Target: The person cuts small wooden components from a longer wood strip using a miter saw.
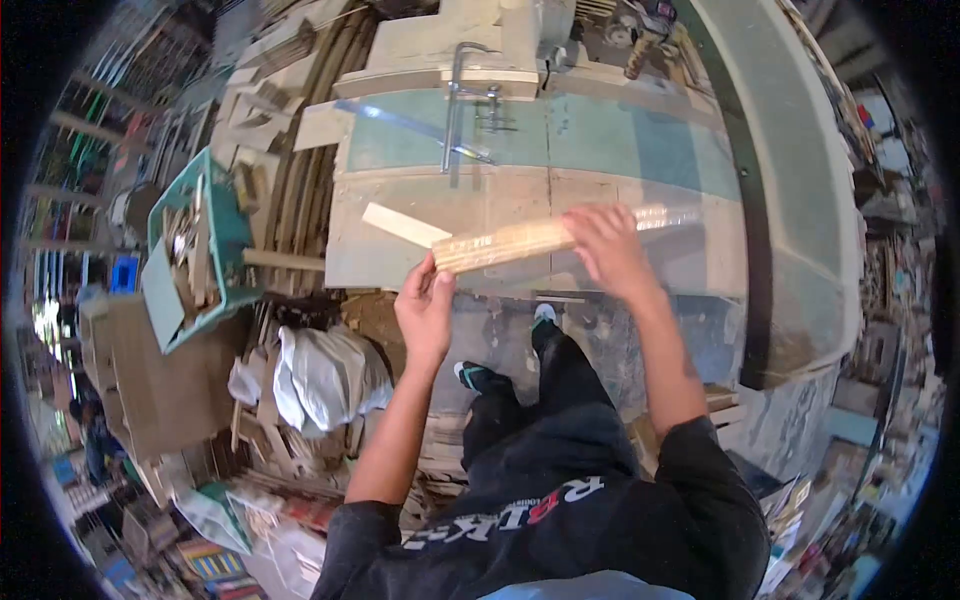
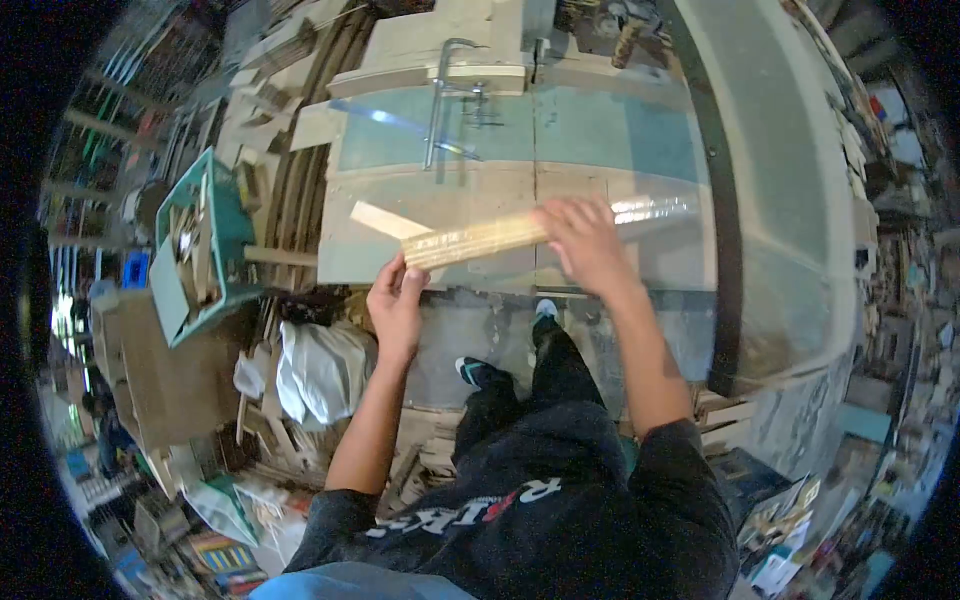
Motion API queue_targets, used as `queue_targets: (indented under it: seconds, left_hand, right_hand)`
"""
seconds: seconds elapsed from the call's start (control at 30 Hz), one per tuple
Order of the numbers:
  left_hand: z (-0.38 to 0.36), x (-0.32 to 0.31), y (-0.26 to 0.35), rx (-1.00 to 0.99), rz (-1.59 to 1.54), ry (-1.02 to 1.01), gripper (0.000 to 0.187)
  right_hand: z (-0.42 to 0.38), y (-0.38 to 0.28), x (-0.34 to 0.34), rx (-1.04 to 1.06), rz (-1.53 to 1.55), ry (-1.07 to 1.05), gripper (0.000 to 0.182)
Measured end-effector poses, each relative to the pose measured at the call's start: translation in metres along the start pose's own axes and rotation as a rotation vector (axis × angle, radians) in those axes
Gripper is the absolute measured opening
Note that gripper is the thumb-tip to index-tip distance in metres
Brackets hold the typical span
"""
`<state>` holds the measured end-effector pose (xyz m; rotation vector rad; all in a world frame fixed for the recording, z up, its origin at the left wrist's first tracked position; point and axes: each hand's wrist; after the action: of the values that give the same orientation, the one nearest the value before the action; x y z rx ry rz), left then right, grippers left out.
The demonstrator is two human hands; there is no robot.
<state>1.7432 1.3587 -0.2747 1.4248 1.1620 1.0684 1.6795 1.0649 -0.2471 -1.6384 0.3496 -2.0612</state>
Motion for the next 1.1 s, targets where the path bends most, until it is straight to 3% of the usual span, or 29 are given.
queue_targets:
  seconds: [0.13,0.27,0.37,0.4,0.47,0.53,0.6,0.67,0.83,1.03,1.1]
  left_hand:
    - [0.076,-0.066,-0.008,-0.308,0.429,0.047,0.034]
    - [0.150,-0.139,-0.051,-0.372,0.601,0.057,0.031]
    - [0.191,-0.199,-0.082,-0.441,0.646,-0.010,0.030]
    - [0.200,-0.219,-0.083,-0.441,0.759,-0.050,0.031]
    - [0.219,-0.252,-0.087,-0.440,0.868,-0.092,0.031]
    - [0.240,-0.274,-0.086,-0.475,0.908,0.046,0.029]
    - [0.266,-0.285,-0.085,-0.428,0.953,0.023,0.032]
    - [0.289,-0.296,-0.093,-0.458,0.940,0.127,0.035]
    - [0.295,-0.299,-0.087,-0.446,0.968,0.102,0.038]
    - [0.273,-0.301,-0.067,-0.488,0.701,0.074,0.033]
    - [0.266,-0.319,-0.037,-0.651,0.594,0.013,0.039]
  right_hand:
    - [0.033,0.087,-0.017,-0.117,-0.085,0.062,0.056]
    - [0.063,0.177,-0.025,-0.145,-0.185,0.060,0.059]
    - [0.065,0.245,-0.039,-0.302,-0.347,0.284,0.054]
    - [0.068,0.263,-0.047,-0.301,-0.349,0.284,0.054]
    - [0.073,0.294,-0.056,-0.339,-0.292,0.487,0.053]
    - [0.087,0.320,-0.051,-0.305,-0.304,0.487,0.055]
    - [0.102,0.333,-0.049,-0.276,-0.306,0.488,0.058]
    - [0.121,0.335,-0.053,-0.279,-0.296,0.562,0.056]
    - [0.133,0.341,-0.060,-0.278,-0.240,0.624,0.053]
    - [0.129,0.333,-0.060,-0.292,-0.173,0.621,0.051]
    - [0.130,0.331,-0.054,-0.296,-0.184,0.629,0.050]
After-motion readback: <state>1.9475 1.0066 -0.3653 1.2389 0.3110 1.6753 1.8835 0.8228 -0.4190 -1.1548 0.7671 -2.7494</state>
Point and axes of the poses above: each hand's wrist, its own z-axis towards the middle knuckle, its own x-axis out of the back of the hand, y = z × x, and after that the axes turned 12 degrees about z, right-handed
